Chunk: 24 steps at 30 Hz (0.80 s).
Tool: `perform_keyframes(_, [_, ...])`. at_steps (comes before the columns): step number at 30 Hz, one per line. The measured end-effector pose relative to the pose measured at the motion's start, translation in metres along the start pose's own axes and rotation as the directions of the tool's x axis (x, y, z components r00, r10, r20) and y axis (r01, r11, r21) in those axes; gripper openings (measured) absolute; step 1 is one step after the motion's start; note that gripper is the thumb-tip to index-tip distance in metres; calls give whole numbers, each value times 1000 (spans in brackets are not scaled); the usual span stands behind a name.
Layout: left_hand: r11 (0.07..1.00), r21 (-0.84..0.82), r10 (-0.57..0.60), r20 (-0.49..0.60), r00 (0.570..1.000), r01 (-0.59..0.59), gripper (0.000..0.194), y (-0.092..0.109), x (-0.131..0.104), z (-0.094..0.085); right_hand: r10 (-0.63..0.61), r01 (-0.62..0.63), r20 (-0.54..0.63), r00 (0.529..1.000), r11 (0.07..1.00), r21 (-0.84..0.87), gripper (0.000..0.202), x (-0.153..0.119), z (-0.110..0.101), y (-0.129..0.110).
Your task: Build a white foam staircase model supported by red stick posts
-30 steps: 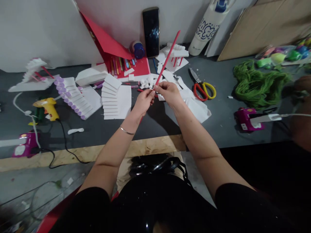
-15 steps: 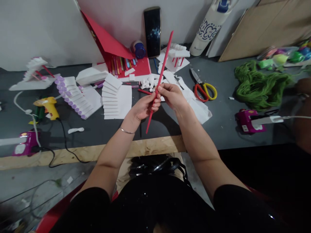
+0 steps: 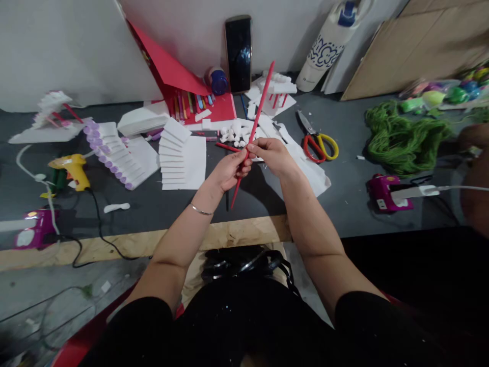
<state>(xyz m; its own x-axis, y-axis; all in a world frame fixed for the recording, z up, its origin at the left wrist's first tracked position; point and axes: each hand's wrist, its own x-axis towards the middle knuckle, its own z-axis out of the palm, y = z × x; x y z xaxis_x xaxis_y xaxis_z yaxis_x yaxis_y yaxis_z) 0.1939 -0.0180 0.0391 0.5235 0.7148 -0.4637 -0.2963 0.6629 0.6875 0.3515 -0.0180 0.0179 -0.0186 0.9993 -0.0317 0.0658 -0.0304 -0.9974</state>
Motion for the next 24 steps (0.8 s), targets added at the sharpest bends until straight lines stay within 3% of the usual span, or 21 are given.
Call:
perform_keyframes(13, [974,139,202,-183,962,-178,29,-6,2,2,-45,38,-122,991,997,-62,31,2,6,6])
perform_keyframes(20, [950,248,229,-139,963,-190,20,-6,1,-7,-38,30,-157,987,998,-53,25,0,9,1])
perform_keyframes(24, [923,303,302,-182,936,-239,20,-7,4,-9,-30,22,-123,992,998,-65,21,-1,9,-1])
